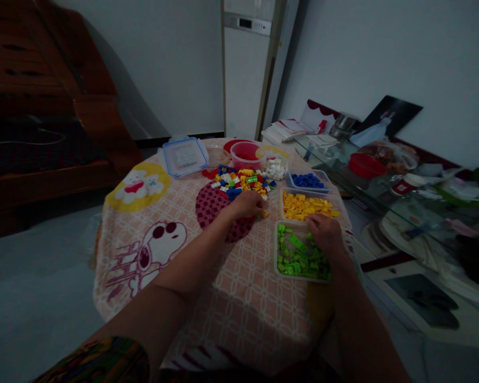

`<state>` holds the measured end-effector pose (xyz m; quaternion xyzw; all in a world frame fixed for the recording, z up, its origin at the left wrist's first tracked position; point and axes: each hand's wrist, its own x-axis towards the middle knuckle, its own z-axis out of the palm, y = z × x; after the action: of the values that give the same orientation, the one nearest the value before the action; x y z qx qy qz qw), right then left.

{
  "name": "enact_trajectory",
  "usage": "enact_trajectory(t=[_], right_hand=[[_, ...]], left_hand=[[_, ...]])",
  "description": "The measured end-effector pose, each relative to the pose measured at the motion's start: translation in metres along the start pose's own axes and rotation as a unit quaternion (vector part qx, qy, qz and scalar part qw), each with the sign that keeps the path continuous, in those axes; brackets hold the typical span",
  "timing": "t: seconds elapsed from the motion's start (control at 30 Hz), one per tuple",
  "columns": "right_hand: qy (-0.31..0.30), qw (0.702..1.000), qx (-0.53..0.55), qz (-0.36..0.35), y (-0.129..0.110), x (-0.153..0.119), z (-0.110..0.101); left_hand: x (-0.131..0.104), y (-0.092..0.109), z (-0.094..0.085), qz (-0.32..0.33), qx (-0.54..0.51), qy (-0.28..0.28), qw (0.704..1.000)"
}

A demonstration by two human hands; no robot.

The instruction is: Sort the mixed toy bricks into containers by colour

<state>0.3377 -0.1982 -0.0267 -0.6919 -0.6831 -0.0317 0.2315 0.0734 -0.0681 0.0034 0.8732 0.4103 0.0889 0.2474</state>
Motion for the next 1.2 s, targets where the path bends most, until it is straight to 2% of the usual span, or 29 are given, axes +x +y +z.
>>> enact_trajectory(t=[0.13,0.3,0.43,0.63,0.7,0.8,0.9,1.07,1.2], right_hand=[[-0.004,1.0,-0.001,0.004,0.0,0.0,0.001],[-0.006,1.0,0.002,0.002,0.0,0.0,0.0],[-0.005,1.0,0.0,-0.002,0.001,0.0,0.0],[-0.001,1.0,-0.01,-0.004,0.001,0.0,0.001],[-0.002,1.0,-0.008,-0.004,0.001,0.0,0.001],[0.003,1.0,-0.006,-0.005,0.002,0.0,0.001],[-0.004,1.0,-0.007,-0.003,0.002,0.0,0.001],[-0.017,1.0,-0.011,-0.002,0.002,0.001,0.001],[-0.006,1.0,-0.011,-0.005,0.001,0.0,0.001]], left_hand=[[0.001,-0.014,-0.004,0.003,-0.152,-0.007,0.988],[0.003,-0.022,0.004,-0.053,-0.342,-0.057,0.936],[0.001,-0.022,0.004,-0.065,-0.396,-0.082,0.912],[-0.002,-0.022,-0.002,-0.081,-0.431,-0.087,0.894],[-0.001,-0.024,-0.001,-0.086,-0.422,-0.076,0.899],[0.001,-0.027,0.0,-0.094,-0.362,-0.039,0.926],[0.001,-0.028,-0.004,-0.061,-0.289,-0.008,0.955],[-0.004,-0.015,-0.011,0.041,-0.127,-0.046,0.99],[-0.004,0.002,0.001,0.068,0.006,-0.046,0.997]])
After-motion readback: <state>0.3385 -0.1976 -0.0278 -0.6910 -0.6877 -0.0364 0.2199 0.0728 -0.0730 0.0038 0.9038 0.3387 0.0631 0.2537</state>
